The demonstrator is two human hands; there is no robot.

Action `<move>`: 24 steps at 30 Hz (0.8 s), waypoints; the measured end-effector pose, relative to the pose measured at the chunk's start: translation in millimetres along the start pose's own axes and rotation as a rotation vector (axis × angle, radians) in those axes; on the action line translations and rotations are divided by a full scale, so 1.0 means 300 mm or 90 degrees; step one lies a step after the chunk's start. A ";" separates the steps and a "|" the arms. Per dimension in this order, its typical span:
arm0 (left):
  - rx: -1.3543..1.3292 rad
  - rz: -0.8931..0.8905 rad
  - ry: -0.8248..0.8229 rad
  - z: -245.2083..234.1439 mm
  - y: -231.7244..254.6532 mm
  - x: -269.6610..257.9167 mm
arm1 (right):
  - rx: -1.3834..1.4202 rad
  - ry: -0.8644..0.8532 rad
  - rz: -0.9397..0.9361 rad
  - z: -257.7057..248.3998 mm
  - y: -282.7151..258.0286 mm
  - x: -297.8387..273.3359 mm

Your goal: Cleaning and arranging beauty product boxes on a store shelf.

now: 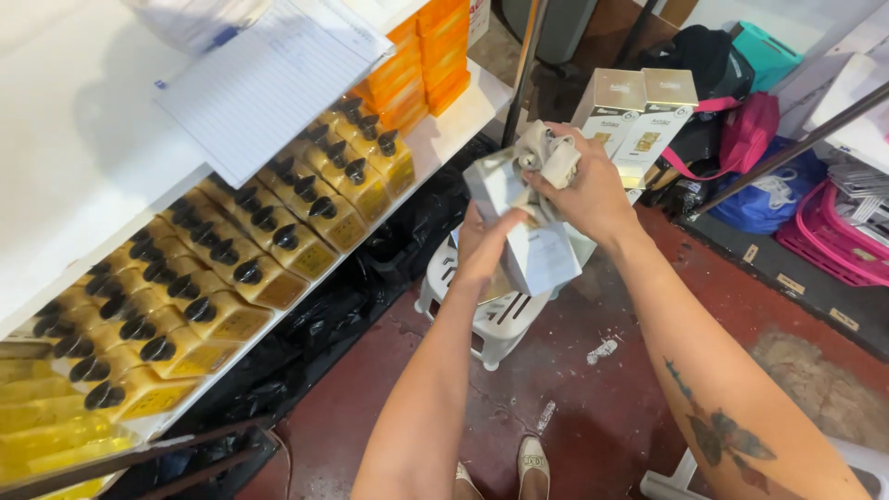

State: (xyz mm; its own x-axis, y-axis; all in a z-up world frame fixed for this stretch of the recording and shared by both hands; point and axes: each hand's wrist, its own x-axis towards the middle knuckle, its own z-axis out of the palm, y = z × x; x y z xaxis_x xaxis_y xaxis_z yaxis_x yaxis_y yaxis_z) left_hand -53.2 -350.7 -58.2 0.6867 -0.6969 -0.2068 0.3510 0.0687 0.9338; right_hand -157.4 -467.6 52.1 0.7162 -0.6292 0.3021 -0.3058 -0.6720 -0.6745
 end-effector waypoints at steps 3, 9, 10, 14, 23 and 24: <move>-0.035 -0.175 0.065 -0.070 0.041 0.019 | -0.031 -0.055 -0.003 0.009 -0.103 -0.025; -0.405 -0.223 -0.162 -0.189 0.141 0.009 | -0.129 -0.164 -0.162 0.077 -0.372 -0.254; -0.406 -0.219 -0.160 -0.207 0.145 -0.008 | -0.128 -0.166 -0.166 0.095 -0.378 -0.266; -0.449 -0.282 -0.148 -0.233 0.247 -0.137 | -0.212 -0.185 -0.251 0.160 -0.373 -0.233; -0.447 -0.195 -0.011 -0.327 0.194 -0.332 | -0.105 -0.210 -0.122 0.236 -0.564 -0.050; -0.472 -0.200 -0.008 -0.347 0.194 -0.350 | -0.077 -0.234 -0.073 0.244 -0.609 -0.057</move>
State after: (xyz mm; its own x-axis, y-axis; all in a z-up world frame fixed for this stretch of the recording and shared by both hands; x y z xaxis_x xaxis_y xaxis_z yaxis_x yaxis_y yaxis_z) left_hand -38.5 -199.1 -12.6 0.4798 -0.7703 -0.4200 0.8607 0.3205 0.3955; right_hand -68.0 -305.6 120.9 0.9198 -0.3806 0.0954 -0.2666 -0.7846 -0.5597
